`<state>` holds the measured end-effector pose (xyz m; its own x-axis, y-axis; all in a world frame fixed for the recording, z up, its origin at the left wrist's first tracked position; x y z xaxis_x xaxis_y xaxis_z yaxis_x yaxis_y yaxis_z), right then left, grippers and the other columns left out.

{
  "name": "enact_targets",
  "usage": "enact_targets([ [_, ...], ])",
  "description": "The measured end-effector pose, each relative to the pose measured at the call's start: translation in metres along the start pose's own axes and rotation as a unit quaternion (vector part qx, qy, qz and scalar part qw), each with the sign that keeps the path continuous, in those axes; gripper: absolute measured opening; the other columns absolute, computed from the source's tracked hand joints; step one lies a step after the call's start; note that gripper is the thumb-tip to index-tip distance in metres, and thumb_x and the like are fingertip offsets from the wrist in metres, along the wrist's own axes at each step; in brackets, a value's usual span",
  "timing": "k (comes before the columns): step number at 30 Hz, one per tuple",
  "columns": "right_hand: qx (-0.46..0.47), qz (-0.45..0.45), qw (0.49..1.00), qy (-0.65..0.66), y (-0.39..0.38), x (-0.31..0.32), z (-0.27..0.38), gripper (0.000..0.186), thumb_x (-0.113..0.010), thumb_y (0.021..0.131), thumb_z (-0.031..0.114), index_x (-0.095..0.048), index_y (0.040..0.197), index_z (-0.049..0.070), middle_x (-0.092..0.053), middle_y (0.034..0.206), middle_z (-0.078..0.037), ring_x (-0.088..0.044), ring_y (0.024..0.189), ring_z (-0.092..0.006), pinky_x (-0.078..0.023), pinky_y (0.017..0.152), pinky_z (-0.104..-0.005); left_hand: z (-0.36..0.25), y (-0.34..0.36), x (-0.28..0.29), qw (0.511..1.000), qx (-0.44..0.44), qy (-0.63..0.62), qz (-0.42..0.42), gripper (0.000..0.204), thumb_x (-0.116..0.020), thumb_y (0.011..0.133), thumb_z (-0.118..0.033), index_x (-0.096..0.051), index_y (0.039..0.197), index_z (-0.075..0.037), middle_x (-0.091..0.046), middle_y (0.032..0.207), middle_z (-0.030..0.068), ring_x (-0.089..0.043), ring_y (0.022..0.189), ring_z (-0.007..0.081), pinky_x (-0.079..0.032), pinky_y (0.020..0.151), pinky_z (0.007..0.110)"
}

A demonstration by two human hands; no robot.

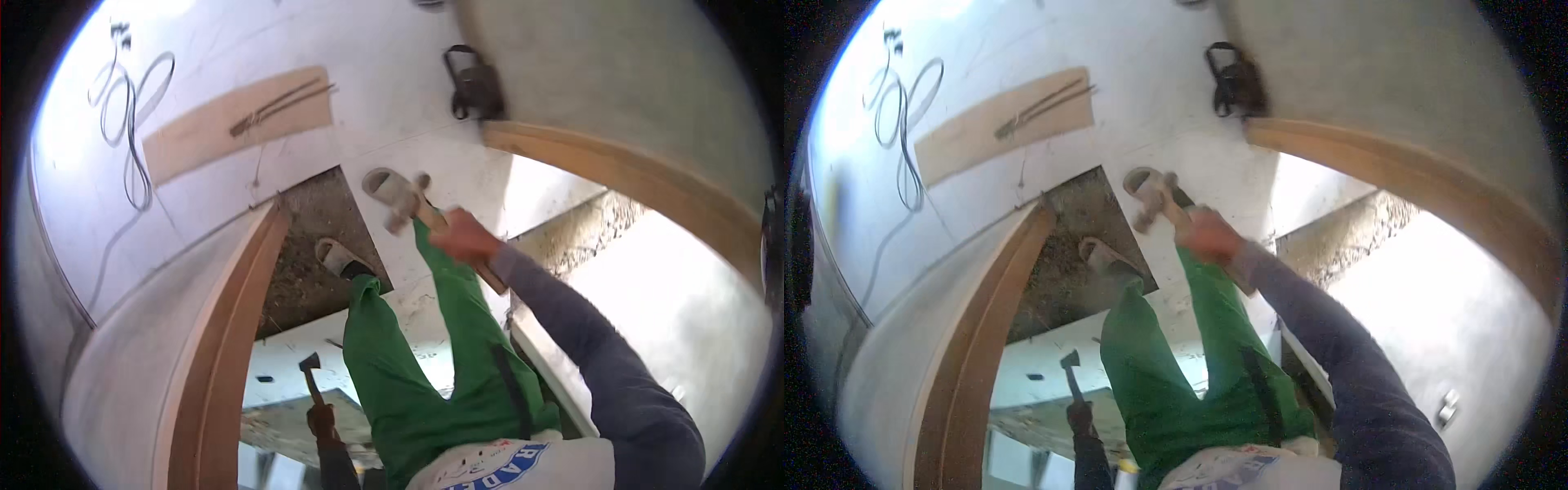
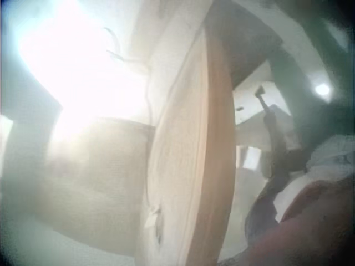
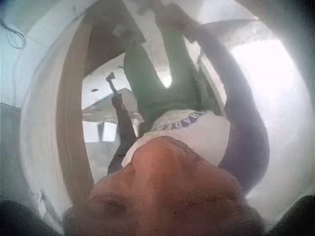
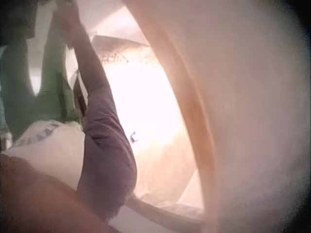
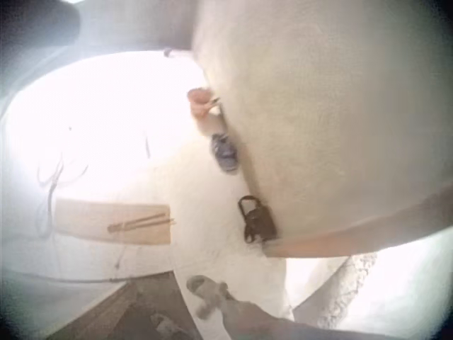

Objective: The person holds a green tape measure to check the dimensions of a white tile on the floor, marks the tile with a pencil, and picks up other pieces of tile.

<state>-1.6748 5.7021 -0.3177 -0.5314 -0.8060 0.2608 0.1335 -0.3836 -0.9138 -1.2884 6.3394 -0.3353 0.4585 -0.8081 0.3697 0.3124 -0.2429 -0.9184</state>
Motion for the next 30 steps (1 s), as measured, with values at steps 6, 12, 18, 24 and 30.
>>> enact_targets([
  [6, -0.145, -0.103, 0.959, 0.219, -0.252, -0.030, -0.164, 0.038, -0.070, 0.078, 0.032, -0.072, 0.089, -0.005, -0.074, 0.081, -0.023, -0.077, 0.076, -0.0334, -0.061, 0.071, -0.0442, 0.060, -0.026, 0.061, 0.987, -0.084, -0.130, -0.035, 0.010, -0.075, 0.087, -0.024, -0.081, 0.084, -0.016, -0.071, 0.071, 0.0091, -0.070, 0.067, 0.0284, -0.054, 0.061, 0.046],
  [12, -0.133, -0.238, 0.962, 0.010, -0.402, -0.130, -0.374, 0.042, -0.055, 0.087, 0.011, -0.062, 0.128, 0.011, -0.072, 0.088, -0.029, -0.075, 0.072, -0.0404, -0.063, 0.072, -0.0502, -0.009, -0.052, 0.149, 0.974, -0.039, -0.222, -0.009, 0.012, -0.073, 0.089, -0.018, -0.081, 0.085, -0.010, -0.070, 0.071, 0.0118, -0.068, 0.061, 0.0260, -0.053, 0.055, 0.043],
  [18, -0.342, -0.176, 0.849, 0.362, -0.512, -0.283, -0.552, 0.037, -0.059, 0.094, 0.012, -0.058, 0.131, 0.011, -0.072, 0.095, -0.025, -0.075, 0.069, -0.0358, -0.063, 0.061, -0.0451, -0.153, -0.112, 0.188, 0.987, -0.146, -0.063, -0.023, 0.015, -0.072, 0.090, -0.021, -0.080, 0.088, -0.008, -0.071, 0.074, 0.0140, -0.069, 0.064, 0.0288, -0.053, 0.057, 0.044],
  [24, -0.380, -0.054, 0.784, 0.488, -0.539, -0.348, -0.630, 0.060, -0.060, 0.097, 0.017, -0.047, 0.155, 0.022, -0.075, 0.091, -0.019, -0.077, 0.072, -0.0294, -0.064, 0.067, -0.0418, -0.317, -0.189, 0.187, 0.978, -0.196, 0.002, -0.075, 0.019, -0.071, 0.091, -0.024, -0.080, 0.091, -0.007, -0.072, 0.077, 0.0162, -0.070, 0.068, 0.0316, -0.054, 0.060, 0.046],
  [30, -0.382, -0.089, 0.699, 0.598, -0.596, -0.334, -0.686, 0.024, -0.076, 0.084, 0.015, -0.071, 0.090, -0.008, -0.074, 0.080, -0.019, -0.075, 0.065, -0.0293, -0.061, 0.058, -0.0447, -0.465, -0.274, 0.189, 0.966, -0.236, 0.041, -0.099, 0.024, -0.071, 0.091, -0.027, -0.079, 0.094, -0.005, -0.073, 0.079, 0.0185, -0.070, 0.071, 0.0344, -0.054, 0.062, 0.047],
])
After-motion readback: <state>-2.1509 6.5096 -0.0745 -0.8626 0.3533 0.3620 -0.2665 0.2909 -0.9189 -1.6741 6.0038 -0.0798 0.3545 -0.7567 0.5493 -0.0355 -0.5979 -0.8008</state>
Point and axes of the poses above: each hand's wrist, its own y-axis towards the middle knuckle, its own x-axis out of the back of the hand, z = x × y, the point moved 10 cm from there along y, towards the middle knuckle
